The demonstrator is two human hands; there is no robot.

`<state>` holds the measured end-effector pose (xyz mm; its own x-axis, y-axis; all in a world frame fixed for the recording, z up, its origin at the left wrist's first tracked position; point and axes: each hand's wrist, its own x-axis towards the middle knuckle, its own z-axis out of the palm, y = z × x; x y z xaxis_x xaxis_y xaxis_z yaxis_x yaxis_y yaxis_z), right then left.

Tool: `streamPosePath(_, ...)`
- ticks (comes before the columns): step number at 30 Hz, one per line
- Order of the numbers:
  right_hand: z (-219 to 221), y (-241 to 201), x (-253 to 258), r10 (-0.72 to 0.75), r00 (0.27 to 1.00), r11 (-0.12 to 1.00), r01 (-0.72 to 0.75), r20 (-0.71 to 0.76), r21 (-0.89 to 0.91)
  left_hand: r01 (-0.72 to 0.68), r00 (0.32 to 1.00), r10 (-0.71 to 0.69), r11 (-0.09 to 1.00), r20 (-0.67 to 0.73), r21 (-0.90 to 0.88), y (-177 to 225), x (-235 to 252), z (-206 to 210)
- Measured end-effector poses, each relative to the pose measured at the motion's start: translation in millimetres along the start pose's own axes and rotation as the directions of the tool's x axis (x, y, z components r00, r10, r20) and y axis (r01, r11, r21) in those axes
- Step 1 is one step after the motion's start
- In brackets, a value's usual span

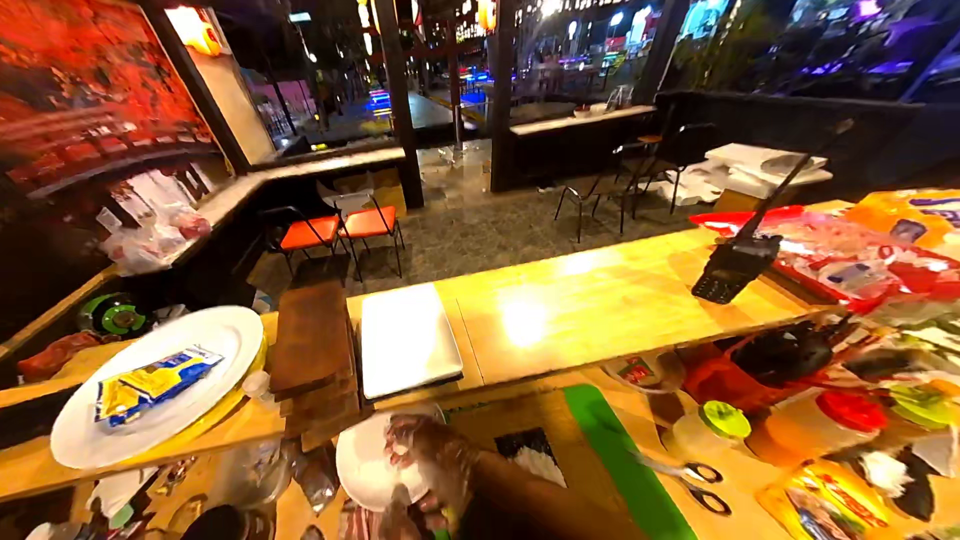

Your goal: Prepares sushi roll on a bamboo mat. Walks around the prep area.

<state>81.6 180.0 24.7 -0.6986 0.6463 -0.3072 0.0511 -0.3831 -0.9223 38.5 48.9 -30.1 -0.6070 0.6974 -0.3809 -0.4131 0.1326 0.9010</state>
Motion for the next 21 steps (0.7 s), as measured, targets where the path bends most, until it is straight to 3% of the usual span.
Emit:
streamPosePath(2, -27, 2, -23, -0.118, 0.993, 0.993, 0.118, -0.030, -0.003, 0.050, 0.999, -0.052, 0.994, 0.009, 0.097, 4, -6, -3)
streamPosePath(4, -63, -9, -61, -0.218, 0.970, 0.970, 0.203, -0.109, -0.132, 0.088, 0.995, -0.094, 0.979, 0.025, 0.183, 7, -11, -6)
streamPosePath(6, -110, -7, -96, -0.224, 0.959, 0.877, 0.121, -0.173, -0.466, 0.087, 0.995, -0.097, 0.967, 0.031, 0.238, 3, -23, -12)
streamPosePath(8, -149, 0, -130, -0.172, 0.940, 0.767, -0.059, -0.294, -0.639, 0.037, 0.997, -0.054, 0.962, 0.055, 0.271, -6, -34, -19)
streamPosePath(11, -192, 11, -173, -0.243, 0.891, 0.675, -0.128, -0.383, -0.727, -0.036, 0.994, -0.001, 0.942, 0.110, 0.333, -15, -47, -22)
streamPosePath(14, -214, 25, -202, -0.218, 0.874, 0.694, -0.174, -0.434, -0.699, -0.218, 0.963, 0.123, 0.878, 0.240, 0.427, -24, -56, -9)
streamPosePath(16, -217, 33, -208, -0.214, 0.867, 0.676, -0.201, -0.450, -0.709, -0.402, 0.906, 0.216, 0.703, 0.363, 0.586, -30, -58, 3)
streamPosePath(18, -218, 39, -204, -0.195, 0.880, 0.671, -0.203, -0.434, -0.714, -0.517, 0.855, 0.224, 0.438, 0.468, 0.736, -33, -61, 20)
streamPosePath(21, -210, 47, -190, -0.190, 0.909, 0.622, -0.180, -0.370, -0.762, -0.648, 0.761, 0.222, 0.226, 0.610, 0.727, -55, -44, 44)
